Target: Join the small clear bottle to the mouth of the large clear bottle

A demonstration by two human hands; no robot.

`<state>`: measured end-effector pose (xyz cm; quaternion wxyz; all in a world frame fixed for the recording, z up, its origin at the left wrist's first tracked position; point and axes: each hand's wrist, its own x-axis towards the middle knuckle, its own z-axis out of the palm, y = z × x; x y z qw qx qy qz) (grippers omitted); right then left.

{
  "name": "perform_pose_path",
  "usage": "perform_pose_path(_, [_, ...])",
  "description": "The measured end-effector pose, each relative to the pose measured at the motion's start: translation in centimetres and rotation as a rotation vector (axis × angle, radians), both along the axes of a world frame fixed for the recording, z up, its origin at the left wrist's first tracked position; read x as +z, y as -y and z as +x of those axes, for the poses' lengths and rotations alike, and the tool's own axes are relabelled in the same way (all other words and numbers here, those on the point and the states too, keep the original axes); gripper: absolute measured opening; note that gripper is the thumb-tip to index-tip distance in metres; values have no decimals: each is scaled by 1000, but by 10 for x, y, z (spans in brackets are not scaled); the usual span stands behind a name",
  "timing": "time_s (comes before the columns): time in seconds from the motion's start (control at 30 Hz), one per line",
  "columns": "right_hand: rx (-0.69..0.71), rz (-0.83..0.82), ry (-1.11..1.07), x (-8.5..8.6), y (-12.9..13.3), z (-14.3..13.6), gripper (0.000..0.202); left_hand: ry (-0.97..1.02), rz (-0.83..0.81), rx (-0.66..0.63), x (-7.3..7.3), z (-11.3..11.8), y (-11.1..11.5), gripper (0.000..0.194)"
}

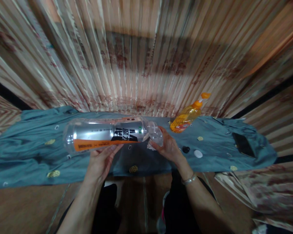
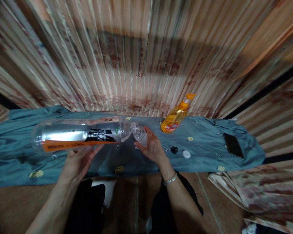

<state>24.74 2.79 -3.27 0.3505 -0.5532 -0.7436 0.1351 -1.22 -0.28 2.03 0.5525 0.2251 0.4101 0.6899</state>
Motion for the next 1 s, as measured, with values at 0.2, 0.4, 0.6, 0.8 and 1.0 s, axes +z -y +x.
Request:
perform_pose_path(0.2, [-4, 5, -6, 0, -1, -1, 73, 32, 14, -8, -3, 0, 0, 40])
perform_pose_path(0.4, [4, 27, 23, -2, -1, -1, 74, 44, 27, -4, -2, 0, 0, 40])
perform_pose_path(0.6, [-10, 24, 7, -2, -1, -2, 73, 62, 34, -6, 2, 2, 0, 39])
perform_pose_path(0.8, [-5, 18, 4, -1, -2, -1, 72, 66, 33, -22, 3, 2, 0, 41])
perform_pose_path(1.0, [-1, 2, -7, 1, -1, -2, 71, 64, 28, -15, 1, 1, 0, 40])
